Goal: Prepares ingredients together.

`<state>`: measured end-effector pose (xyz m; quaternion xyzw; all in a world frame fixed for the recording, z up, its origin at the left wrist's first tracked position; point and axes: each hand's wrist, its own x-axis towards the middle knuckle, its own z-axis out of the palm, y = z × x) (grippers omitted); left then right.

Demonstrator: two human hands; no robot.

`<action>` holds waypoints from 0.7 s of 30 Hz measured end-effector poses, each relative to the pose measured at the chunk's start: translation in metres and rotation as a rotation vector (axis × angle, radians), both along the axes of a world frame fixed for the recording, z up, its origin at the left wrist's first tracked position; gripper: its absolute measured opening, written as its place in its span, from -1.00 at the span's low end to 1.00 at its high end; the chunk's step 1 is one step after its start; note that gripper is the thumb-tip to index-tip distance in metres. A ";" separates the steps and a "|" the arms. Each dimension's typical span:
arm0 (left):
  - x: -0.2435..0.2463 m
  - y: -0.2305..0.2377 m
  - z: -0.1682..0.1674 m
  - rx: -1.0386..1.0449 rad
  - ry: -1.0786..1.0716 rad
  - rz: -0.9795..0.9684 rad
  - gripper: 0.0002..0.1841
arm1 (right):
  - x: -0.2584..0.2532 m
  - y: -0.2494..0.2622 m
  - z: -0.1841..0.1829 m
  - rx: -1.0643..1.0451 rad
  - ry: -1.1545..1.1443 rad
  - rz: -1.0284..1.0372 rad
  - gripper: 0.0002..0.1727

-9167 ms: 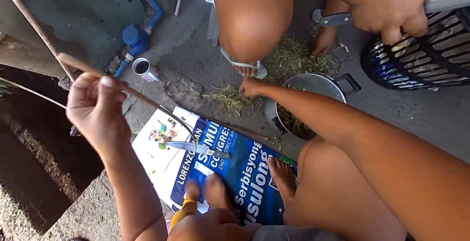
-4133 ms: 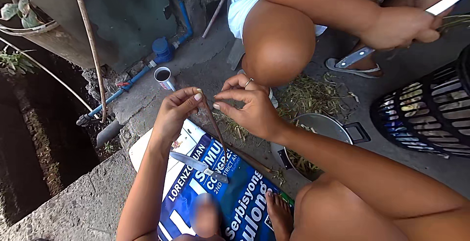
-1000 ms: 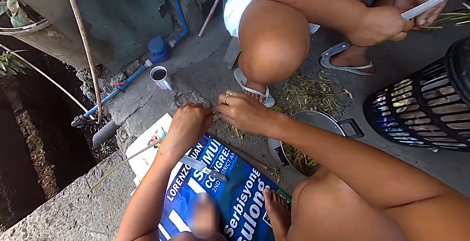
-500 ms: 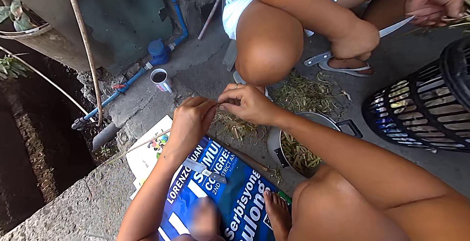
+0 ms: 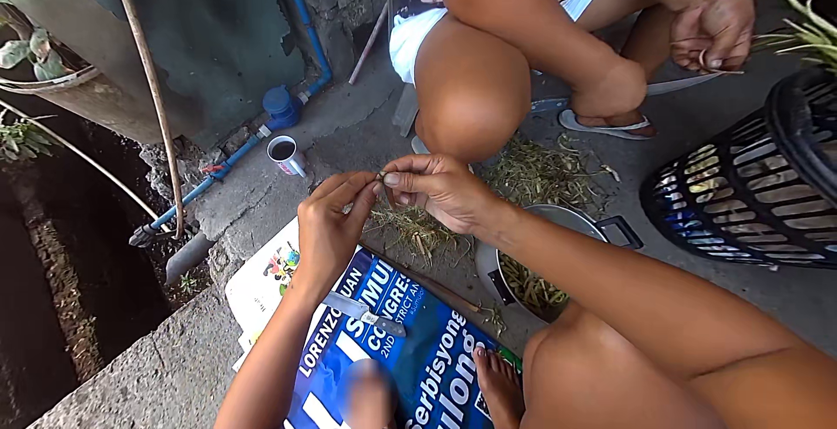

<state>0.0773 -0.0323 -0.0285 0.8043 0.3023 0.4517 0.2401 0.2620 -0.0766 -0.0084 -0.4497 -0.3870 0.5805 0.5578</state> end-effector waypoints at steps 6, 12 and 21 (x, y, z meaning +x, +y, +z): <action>0.000 -0.003 -0.002 0.027 0.045 -0.028 -0.86 | 0.004 0.005 0.003 -0.094 0.193 -0.081 -0.87; -0.004 -0.003 -0.004 0.025 0.135 -0.075 -0.85 | 0.022 0.013 0.010 -0.025 0.288 -0.218 -0.84; -0.010 0.004 -0.006 -0.021 0.174 -0.042 -0.85 | 0.048 0.010 0.024 0.069 0.329 -0.148 -0.77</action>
